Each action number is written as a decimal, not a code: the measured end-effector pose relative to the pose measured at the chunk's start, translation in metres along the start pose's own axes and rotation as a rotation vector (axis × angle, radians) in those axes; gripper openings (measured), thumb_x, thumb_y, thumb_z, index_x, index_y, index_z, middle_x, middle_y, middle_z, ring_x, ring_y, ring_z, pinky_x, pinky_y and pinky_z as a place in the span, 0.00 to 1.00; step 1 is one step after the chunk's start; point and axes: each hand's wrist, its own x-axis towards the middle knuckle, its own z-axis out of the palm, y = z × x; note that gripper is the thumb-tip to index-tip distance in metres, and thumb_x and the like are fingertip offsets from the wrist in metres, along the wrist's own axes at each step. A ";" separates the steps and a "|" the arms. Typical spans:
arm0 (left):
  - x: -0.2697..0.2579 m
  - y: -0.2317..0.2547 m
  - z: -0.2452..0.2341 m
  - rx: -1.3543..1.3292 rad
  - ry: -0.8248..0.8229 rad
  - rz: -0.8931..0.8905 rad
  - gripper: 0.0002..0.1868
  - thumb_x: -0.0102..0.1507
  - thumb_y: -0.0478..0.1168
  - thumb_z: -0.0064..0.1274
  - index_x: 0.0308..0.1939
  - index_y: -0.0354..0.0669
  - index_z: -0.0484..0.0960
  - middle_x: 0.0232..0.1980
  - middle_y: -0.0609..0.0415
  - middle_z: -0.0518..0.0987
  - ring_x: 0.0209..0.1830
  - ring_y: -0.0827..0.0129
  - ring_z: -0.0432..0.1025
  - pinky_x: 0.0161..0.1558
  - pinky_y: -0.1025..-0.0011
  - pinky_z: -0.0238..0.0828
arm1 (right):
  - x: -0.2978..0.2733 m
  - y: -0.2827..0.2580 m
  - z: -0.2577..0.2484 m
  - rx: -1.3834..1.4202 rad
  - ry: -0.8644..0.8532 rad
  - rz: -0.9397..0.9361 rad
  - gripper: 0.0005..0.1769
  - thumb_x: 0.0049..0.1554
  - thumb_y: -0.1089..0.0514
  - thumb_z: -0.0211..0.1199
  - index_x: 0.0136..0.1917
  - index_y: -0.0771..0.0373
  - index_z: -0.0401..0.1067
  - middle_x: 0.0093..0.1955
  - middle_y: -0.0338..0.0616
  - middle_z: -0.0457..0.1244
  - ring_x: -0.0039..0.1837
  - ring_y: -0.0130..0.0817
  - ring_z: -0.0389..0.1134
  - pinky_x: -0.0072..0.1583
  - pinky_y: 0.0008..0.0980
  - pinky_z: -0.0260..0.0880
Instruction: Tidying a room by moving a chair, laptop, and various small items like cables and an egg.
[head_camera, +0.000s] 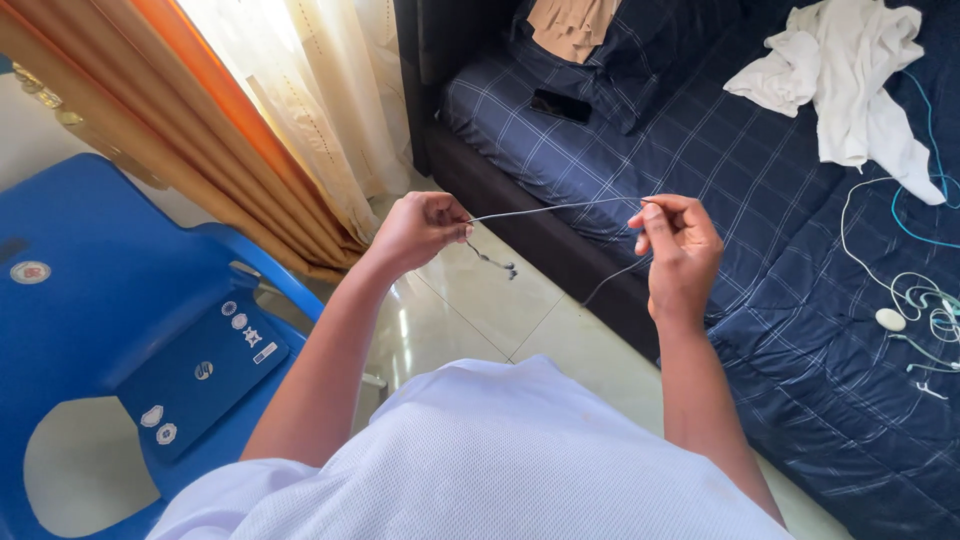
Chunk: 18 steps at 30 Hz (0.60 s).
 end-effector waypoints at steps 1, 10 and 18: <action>-0.002 0.003 -0.001 -0.001 0.004 0.001 0.07 0.60 0.37 0.65 0.36 0.37 0.86 0.29 0.56 0.83 0.30 0.79 0.74 0.34 0.76 0.71 | -0.002 0.000 -0.003 0.001 -0.004 -0.002 0.02 0.67 0.66 0.59 0.53 0.66 0.72 0.44 0.43 0.68 0.40 0.22 0.63 0.44 0.21 0.64; -0.010 0.025 -0.014 0.302 0.101 0.106 0.05 0.56 0.36 0.62 0.36 0.42 0.86 0.32 0.55 0.85 0.34 0.68 0.80 0.38 0.69 0.76 | -0.010 0.001 -0.028 -0.017 0.148 -0.016 0.02 0.69 0.65 0.59 0.54 0.66 0.71 0.44 0.44 0.68 0.40 0.23 0.64 0.46 0.21 0.65; -0.011 0.021 -0.034 0.274 0.200 0.212 0.06 0.59 0.36 0.63 0.38 0.40 0.86 0.34 0.53 0.85 0.35 0.69 0.79 0.39 0.69 0.76 | -0.021 0.010 -0.043 0.062 0.245 -0.051 0.02 0.70 0.65 0.57 0.54 0.65 0.70 0.44 0.45 0.67 0.42 0.25 0.66 0.46 0.23 0.68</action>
